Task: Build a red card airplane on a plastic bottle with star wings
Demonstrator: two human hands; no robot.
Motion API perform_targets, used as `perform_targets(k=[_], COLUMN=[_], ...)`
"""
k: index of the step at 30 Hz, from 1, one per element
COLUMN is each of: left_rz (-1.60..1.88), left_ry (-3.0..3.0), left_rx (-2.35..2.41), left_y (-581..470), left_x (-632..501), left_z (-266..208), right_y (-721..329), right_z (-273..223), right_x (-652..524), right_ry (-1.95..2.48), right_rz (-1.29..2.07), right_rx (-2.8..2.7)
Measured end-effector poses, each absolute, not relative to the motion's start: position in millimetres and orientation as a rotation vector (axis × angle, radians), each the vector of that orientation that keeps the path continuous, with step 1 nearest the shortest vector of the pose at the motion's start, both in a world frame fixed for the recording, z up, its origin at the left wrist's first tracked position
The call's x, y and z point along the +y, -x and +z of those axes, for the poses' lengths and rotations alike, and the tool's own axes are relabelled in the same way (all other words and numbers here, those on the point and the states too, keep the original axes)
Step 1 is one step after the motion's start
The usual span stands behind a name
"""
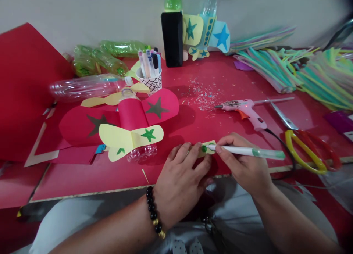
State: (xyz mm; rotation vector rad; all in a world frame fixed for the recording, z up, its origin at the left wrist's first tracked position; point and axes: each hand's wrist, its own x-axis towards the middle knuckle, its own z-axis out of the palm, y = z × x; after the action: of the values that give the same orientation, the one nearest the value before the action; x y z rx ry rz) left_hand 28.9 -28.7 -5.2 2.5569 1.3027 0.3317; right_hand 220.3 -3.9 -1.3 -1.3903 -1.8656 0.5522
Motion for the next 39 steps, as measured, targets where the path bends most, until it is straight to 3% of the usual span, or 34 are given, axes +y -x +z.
perform_targets(k=[19, 28, 39], left_rz=[0.347, 0.33, 0.356], left_ry=[-2.55, -2.531, -2.558], left_rx=[1.292, 1.315, 1.299], left_y=[-28.6, -29.2, -28.2], left_x=[-28.8, -28.3, -28.8], left_z=[-4.2, -1.0, -3.9], right_y=[-220.9, -229.1, -230.0], right_z=[-0.4, -3.6, -4.9], right_x=[-4.2, -11.7, -13.3], right_ry=[1.354, 1.307, 1.297], right_rz=[0.617, 0.661, 0.495], right_rx=[-1.918, -1.688, -1.703])
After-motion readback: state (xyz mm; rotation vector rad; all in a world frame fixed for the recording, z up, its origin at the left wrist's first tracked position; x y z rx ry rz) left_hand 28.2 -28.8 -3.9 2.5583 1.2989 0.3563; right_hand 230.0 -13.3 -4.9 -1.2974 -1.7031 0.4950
